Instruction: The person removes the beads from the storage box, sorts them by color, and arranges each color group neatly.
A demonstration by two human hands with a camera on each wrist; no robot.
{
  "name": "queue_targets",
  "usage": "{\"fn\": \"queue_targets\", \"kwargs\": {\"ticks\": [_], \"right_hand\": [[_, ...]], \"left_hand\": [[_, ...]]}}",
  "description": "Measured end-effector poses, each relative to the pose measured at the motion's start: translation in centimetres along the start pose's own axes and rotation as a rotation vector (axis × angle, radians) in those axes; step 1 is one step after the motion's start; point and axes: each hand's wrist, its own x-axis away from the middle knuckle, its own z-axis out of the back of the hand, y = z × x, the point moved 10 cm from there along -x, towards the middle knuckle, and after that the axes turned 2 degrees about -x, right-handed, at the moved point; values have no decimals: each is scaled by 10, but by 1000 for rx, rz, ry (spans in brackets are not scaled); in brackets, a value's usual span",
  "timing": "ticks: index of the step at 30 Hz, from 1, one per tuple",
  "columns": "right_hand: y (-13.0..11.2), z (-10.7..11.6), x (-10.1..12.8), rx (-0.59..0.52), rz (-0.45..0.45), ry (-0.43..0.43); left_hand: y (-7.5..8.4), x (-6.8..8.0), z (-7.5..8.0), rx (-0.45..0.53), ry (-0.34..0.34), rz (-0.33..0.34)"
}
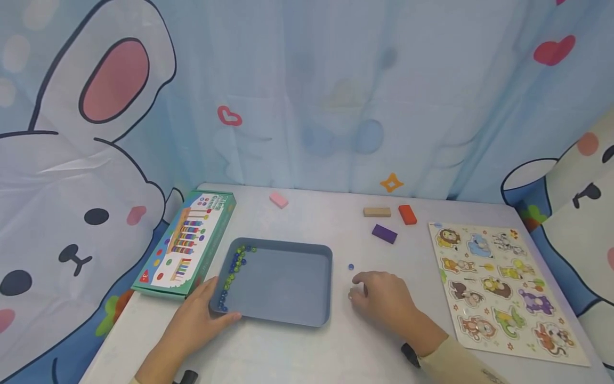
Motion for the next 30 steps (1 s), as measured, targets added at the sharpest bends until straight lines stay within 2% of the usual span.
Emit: {"fn": "queue_targets", "kwargs": {"ticks": [8, 13, 22, 30], "right_hand": [[11, 47, -13, -31, -35, 141], [4, 68, -21, -52, 3, 237], [-40, 84, -49, -73, 131, 349], [-91, 75, -82, -76, 230, 369]], "left_hand": [[0, 1, 1, -6, 1, 4], [1, 1, 2, -1, -2, 0], [-1, 2, 0, 17, 2, 4], [0, 1, 0, 17, 6, 8]]}}
